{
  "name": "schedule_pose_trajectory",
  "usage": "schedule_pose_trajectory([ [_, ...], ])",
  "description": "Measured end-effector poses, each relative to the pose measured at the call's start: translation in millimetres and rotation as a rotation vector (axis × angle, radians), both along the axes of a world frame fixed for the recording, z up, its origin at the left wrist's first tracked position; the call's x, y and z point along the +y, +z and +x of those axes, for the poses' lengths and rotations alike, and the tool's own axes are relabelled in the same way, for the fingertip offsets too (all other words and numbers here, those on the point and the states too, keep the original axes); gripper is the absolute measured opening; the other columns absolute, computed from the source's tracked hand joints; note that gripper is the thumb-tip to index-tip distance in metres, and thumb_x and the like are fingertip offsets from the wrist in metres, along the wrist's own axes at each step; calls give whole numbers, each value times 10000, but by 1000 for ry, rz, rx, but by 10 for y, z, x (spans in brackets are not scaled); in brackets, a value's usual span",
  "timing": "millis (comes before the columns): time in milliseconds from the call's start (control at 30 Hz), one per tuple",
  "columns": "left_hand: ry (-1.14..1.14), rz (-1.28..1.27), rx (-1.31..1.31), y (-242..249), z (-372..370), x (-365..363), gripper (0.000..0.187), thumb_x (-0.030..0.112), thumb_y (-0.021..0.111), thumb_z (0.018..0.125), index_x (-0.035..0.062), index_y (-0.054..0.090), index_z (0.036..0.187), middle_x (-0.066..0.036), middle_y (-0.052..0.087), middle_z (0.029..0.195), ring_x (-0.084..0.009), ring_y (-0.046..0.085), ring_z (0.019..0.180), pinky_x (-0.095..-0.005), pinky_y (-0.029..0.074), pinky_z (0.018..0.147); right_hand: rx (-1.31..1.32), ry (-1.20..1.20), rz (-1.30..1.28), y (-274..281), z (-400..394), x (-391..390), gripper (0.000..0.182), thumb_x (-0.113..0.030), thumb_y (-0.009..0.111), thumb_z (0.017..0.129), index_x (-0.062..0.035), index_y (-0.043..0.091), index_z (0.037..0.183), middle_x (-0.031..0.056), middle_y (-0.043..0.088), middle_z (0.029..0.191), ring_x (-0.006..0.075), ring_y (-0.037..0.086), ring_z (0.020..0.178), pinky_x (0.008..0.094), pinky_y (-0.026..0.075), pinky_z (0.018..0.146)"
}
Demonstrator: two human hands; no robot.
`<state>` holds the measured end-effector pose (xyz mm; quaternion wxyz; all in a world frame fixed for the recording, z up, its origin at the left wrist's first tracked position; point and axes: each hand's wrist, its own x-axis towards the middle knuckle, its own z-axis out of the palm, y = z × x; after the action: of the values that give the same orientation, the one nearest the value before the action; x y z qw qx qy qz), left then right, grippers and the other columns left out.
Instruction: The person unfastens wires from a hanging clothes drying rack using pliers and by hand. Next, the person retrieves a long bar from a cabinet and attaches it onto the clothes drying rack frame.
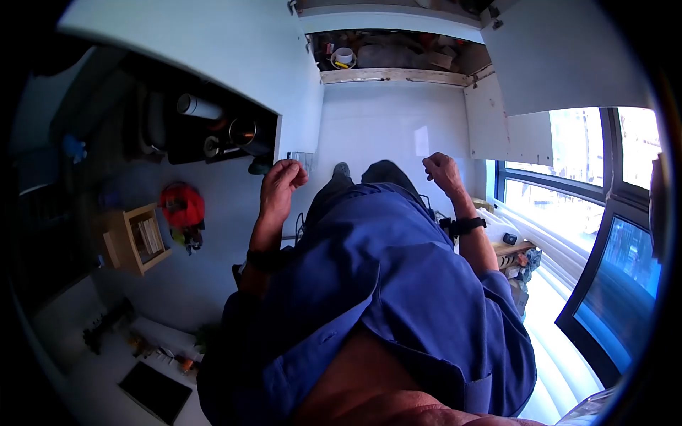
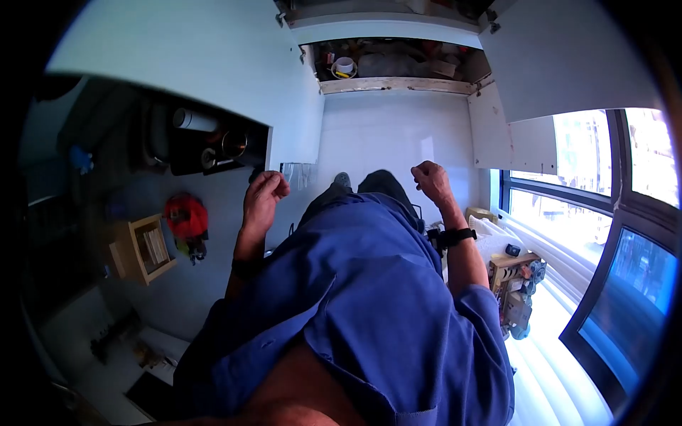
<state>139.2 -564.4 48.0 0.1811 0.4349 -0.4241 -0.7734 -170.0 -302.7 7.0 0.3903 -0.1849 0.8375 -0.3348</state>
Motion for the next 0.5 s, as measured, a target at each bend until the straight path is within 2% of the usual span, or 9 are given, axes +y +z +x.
schedule_pose_trajectory([
  [200, -55, -10, -10, -18, -488, -307, 131, 165, 578, 951, 46, 615, 992, -50, 633, 856, -146, 612, 779, -286, 513, 750, -8, -58, -26, -103, -482, -201, 327, -257, 617, 859, 67, 655, 871, 112, 666, 707, 169, 650, 594, 304, 517, 582],
  [433, 72, -55, -127, -11, -1281, -442, 140, 142, 567, 942, 12, 613, 970, -63, 631, 821, -155, 601, 734, -286, 495, 711, -33, 38, -60, -243, -1406, -566, 288, -242, 617, 872, 42, 659, 852, 93, 659, 687, 158, 645, 583, 299, 515, 577],
  [500, 115, -58, -177, -6, -1528, -456, 152, 137, 575, 932, -2, 620, 975, -70, 627, 819, -169, 600, 742, -291, 495, 726, -26, 107, -77, -433, -1748, -641, 255, -222, 636, 879, 29, 651, 836, 81, 653, 686, 145, 632, 579, 292, 512, 561],
])
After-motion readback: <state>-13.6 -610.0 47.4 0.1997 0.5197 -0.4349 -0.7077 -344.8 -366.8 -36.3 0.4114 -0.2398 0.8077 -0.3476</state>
